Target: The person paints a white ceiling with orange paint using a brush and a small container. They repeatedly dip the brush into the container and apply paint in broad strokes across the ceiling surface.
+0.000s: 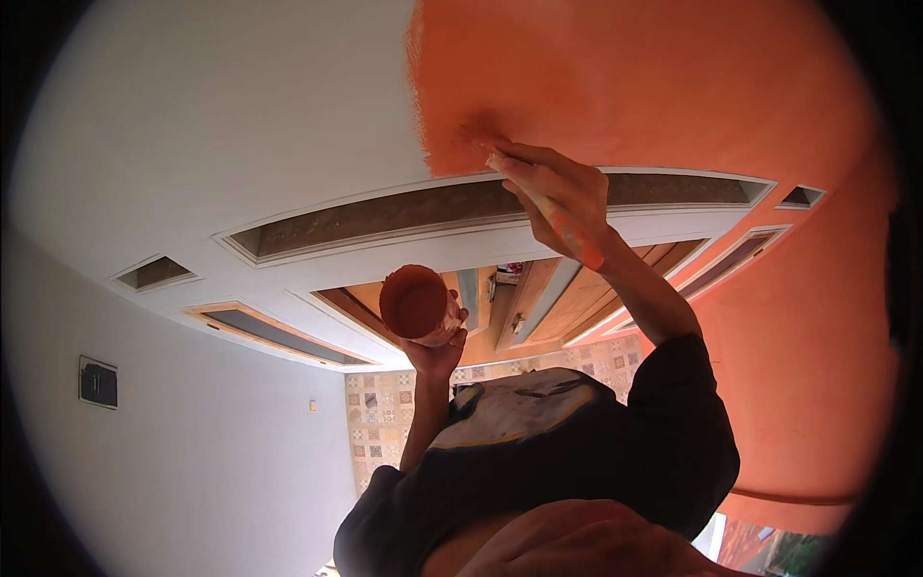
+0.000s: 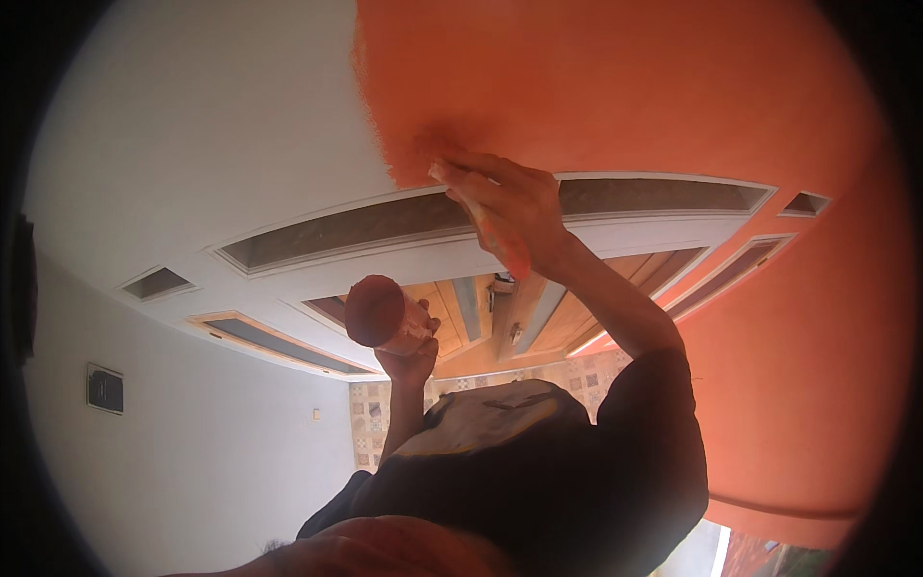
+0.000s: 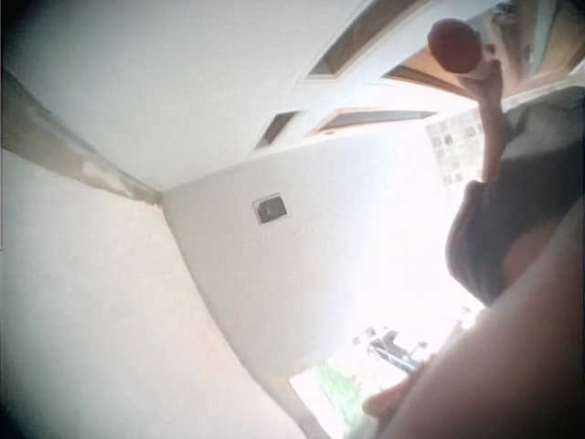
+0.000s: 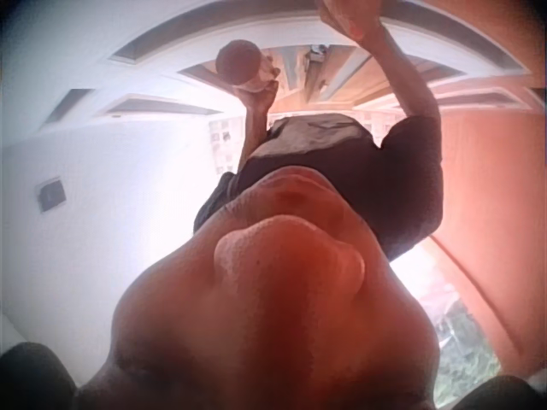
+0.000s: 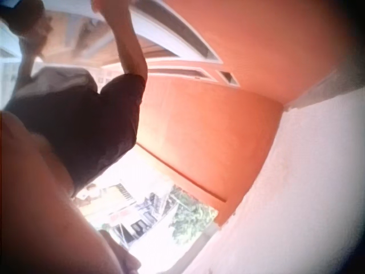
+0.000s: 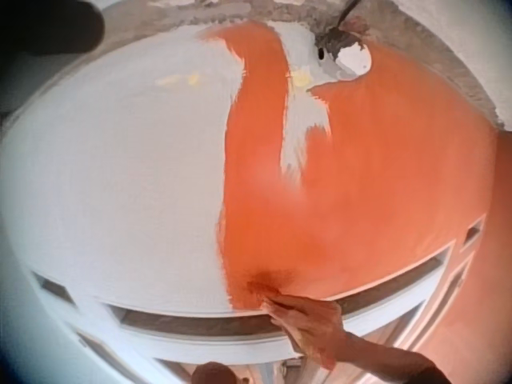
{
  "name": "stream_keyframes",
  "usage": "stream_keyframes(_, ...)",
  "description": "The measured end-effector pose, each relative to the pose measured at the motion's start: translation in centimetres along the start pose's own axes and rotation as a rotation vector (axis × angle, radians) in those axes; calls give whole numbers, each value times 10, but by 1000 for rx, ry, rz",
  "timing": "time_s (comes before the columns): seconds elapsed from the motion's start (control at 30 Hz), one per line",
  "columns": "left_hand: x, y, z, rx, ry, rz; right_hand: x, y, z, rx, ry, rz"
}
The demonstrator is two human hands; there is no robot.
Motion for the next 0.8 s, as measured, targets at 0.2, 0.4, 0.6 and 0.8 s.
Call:
stream_keyframes(0.2, 0, 6, 0, 5, -6, -29, 60, -35, 45, -24, 171, 541)
stream_keyframes(0.4, 2, 11, 3, -27, 7, -22, 25, -21, 28, 46, 433, 394)
stream_keyframes(0.6, 3, 11, 8, -10, 55, -56, -45, 13, -21, 39, 44, 121)
stream_keyframes(0.8, 3, 14, 13, -25, 17, -3, -2, -11, 22, -118, 1, 216)
Point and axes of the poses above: each hand's wrist, its own y-axis away from the middle knuckle, its own x-axis out of the back of the hand, z = x × y, the point moved 1 cm from there along -y, towards the middle knuckle, and after that the axes turned 8 degrees about x, right-handed, at the moved point
